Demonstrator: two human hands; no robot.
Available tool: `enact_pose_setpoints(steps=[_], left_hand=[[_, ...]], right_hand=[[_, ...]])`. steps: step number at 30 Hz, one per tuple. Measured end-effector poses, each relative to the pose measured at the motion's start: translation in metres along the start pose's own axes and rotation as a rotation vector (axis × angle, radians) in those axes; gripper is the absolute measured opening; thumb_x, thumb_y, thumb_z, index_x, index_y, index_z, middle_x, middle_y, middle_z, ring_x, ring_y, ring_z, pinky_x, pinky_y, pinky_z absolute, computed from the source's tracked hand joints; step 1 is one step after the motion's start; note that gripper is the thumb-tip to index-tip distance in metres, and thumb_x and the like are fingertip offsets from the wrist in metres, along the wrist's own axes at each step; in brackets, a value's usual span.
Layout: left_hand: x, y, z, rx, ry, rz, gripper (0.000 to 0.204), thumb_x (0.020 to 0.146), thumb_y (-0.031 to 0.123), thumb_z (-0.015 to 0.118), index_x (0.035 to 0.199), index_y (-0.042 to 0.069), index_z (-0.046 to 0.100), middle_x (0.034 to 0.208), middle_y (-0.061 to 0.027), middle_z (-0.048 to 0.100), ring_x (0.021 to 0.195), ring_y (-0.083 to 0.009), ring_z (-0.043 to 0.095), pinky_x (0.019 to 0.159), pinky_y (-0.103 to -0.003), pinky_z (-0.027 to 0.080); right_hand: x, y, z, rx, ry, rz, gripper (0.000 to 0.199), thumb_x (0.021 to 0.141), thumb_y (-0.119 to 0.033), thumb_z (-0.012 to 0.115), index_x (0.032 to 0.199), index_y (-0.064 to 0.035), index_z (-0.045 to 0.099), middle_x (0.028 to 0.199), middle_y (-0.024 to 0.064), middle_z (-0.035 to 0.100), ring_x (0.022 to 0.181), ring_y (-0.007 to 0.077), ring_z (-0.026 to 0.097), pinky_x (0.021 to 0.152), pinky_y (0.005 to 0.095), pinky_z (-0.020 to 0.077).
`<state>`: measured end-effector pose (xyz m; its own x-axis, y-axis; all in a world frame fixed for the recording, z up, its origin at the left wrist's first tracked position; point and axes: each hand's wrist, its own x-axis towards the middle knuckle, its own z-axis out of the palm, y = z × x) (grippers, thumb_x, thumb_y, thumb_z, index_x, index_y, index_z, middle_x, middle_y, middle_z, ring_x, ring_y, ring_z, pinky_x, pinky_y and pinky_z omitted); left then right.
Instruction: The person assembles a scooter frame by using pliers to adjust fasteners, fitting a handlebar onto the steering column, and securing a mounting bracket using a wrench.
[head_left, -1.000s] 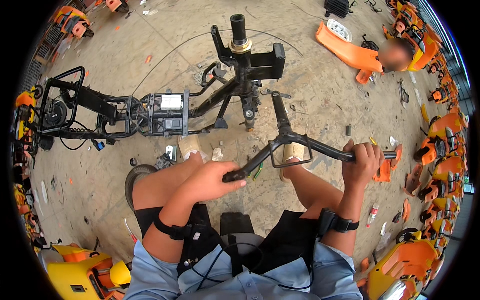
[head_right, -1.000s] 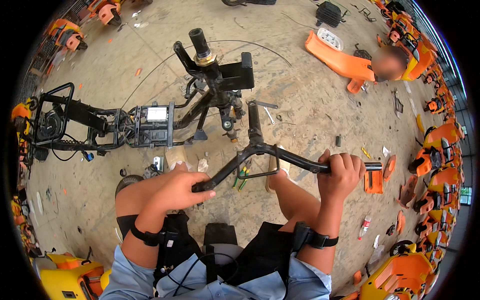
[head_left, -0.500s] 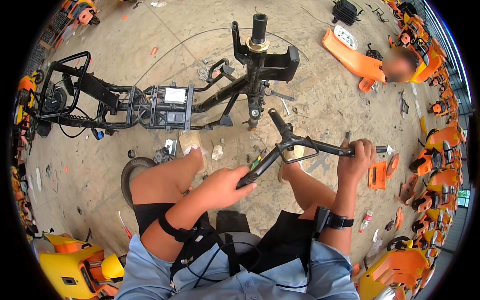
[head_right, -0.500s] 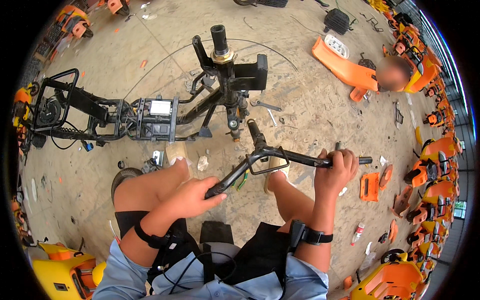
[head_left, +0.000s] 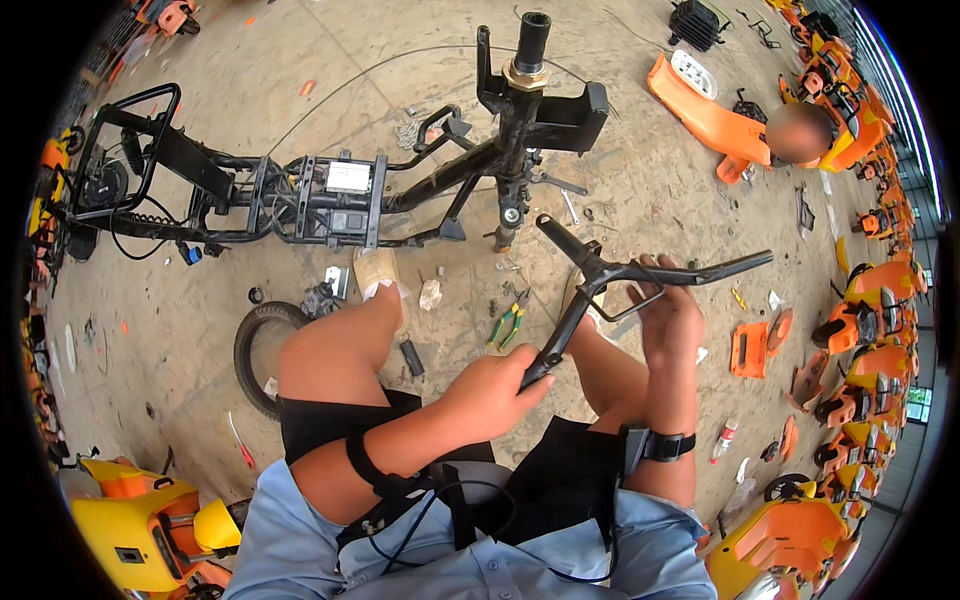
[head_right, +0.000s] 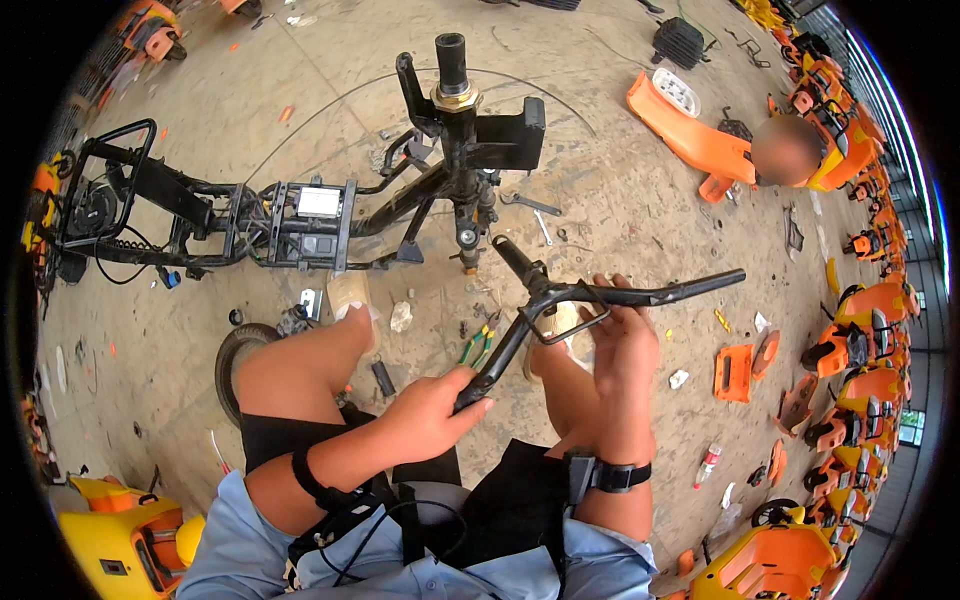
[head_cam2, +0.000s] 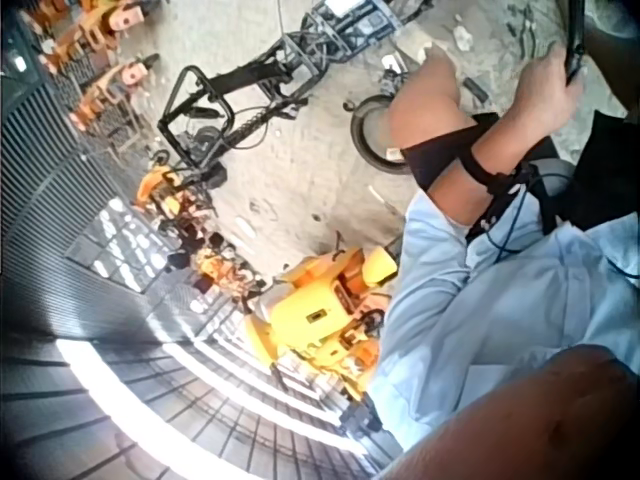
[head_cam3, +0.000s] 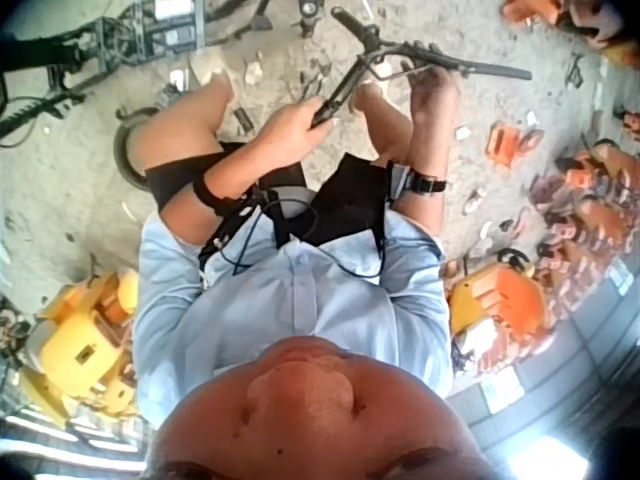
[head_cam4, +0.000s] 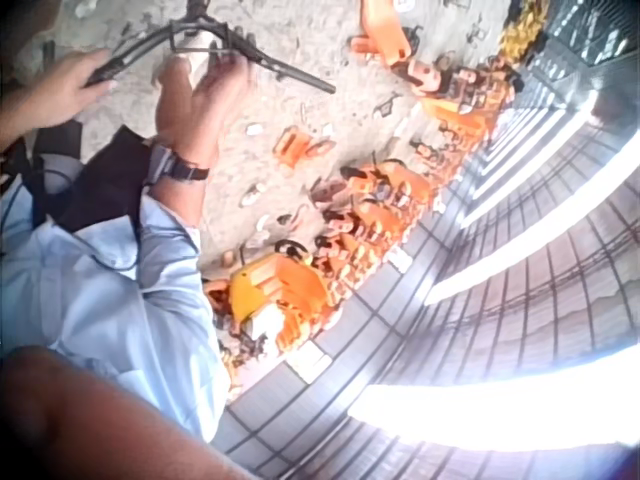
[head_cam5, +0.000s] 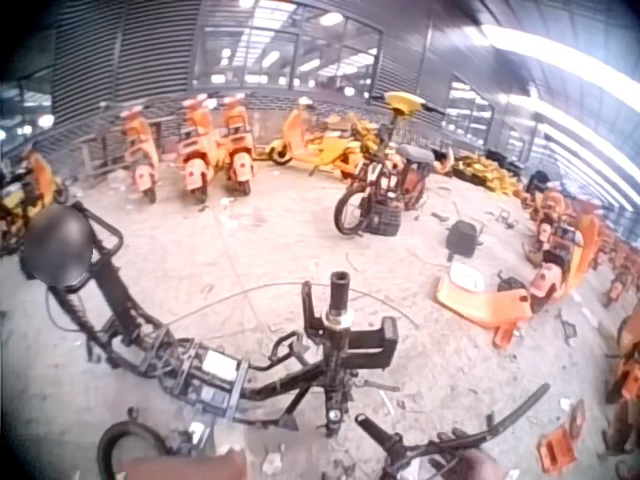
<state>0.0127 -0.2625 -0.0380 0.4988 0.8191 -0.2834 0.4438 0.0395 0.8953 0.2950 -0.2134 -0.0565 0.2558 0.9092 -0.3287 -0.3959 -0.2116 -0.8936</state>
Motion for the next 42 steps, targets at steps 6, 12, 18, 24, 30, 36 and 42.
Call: enact_pose_setpoints(steps=[6, 12, 18, 24, 30, 36, 42], left_hand=[[0.009, 0.008, 0.026, -0.071, 0.14, -0.019, 0.031, 0.094, 0.03, 0.066, 0.099, 0.002, 0.052, 0.064, -0.0189, 0.06, 0.063, -0.0419, 0.062, 0.055, -0.047, 0.045], [0.018, 0.007, 0.042, -0.097, 0.12, -0.009, 0.03, 0.095, 0.027, 0.065, 0.101, 0.001, 0.052, 0.066, -0.0195, 0.058, 0.063, -0.0407, 0.06, 0.056, -0.046, 0.044], [0.033, 0.002, 0.04, -0.154, -0.006, -0.067, 0.032, 0.097, 0.029, 0.063, 0.104, 0.0, 0.051, 0.074, -0.0178, 0.059, 0.066, -0.0333, 0.06, 0.06, -0.043, 0.045], [0.059, 0.007, 0.025, -0.065, -0.214, -0.099, 0.039, 0.097, 0.033, 0.064, 0.11, -0.001, 0.05, 0.083, -0.0166, 0.06, 0.073, -0.027, 0.059, 0.066, -0.04, 0.046], [0.083, 0.009, 0.009, -0.039, -0.405, -0.067, 0.046, 0.1, 0.042, 0.057, 0.118, 0.0, 0.054, 0.085, -0.0151, 0.063, 0.078, -0.0261, 0.062, 0.07, -0.038, 0.049], [0.125, -0.002, -0.018, 0.084, -0.429, -0.005, 0.046, 0.1, 0.041, 0.056, 0.128, 0.004, 0.056, 0.099, -0.0156, 0.067, 0.09, -0.0283, 0.066, 0.079, -0.039, 0.051], [0.154, -0.027, -0.027, 0.743, -0.28, 0.097, 0.04, 0.092, 0.029, 0.064, 0.122, 0.004, 0.06, 0.1, -0.0177, 0.066, 0.097, -0.039, 0.064, 0.085, -0.046, 0.051]], right_hand=[[-0.036, -0.006, 0.079, 0.395, 0.066, 0.031, 0.075, 0.099, -0.056, 0.047, 0.151, -0.0074, 0.024, 0.147, 0.0148, 0.04, 0.138, 0.0303, 0.037, 0.103, 0.0551, 0.039], [-0.005, 0.029, 0.074, 0.132, 0.15, 0.002, 0.031, 0.098, -0.033, 0.062, 0.121, -0.0146, 0.052, 0.123, 0.0019, 0.057, 0.116, 0.0183, 0.056, 0.089, 0.0528, 0.0477], [0.016, 0.027, 0.08, 0.16, 0.236, 0.022, 0.035, 0.084, 0.001, 0.059, 0.114, -0.0083, 0.043, 0.107, 0.0082, 0.052, 0.093, 0.0239, 0.058, 0.067, 0.0416, 0.0557], [0.047, 0.035, 0.067, 0.148, 0.301, 0.125, 0.028, 0.083, 0.002, 0.057, 0.108, -0.0022, 0.047, 0.096, 0.0129, 0.053, 0.083, 0.0269, 0.059, 0.063, 0.043, 0.0554], [0.075, 0.027, 0.063, 0.105, 0.329, 0.158, 0.025, 0.08, 0.001, 0.057, 0.104, -0.0004, 0.048, 0.089, 0.0132, 0.054, 0.072, 0.0266, 0.058, 0.057, 0.0408, 0.0523], [0.125, 0.007, 0.055, 0.032, 0.309, 0.176, 0.033, 0.076, 0.001, 0.061, 0.106, -0.0016, 0.048, 0.084, 0.0124, 0.052, 0.064, 0.0231, 0.051, 0.05, 0.0382, 0.044], [0.183, 0.018, 0.068, -0.078, 0.313, 0.272, 0.024, 0.078, 0.0, 0.06, 0.101, -0.0003, 0.05, 0.09, 0.0141, 0.051, 0.073, 0.0278, 0.053, 0.06, 0.0469, 0.0449]])
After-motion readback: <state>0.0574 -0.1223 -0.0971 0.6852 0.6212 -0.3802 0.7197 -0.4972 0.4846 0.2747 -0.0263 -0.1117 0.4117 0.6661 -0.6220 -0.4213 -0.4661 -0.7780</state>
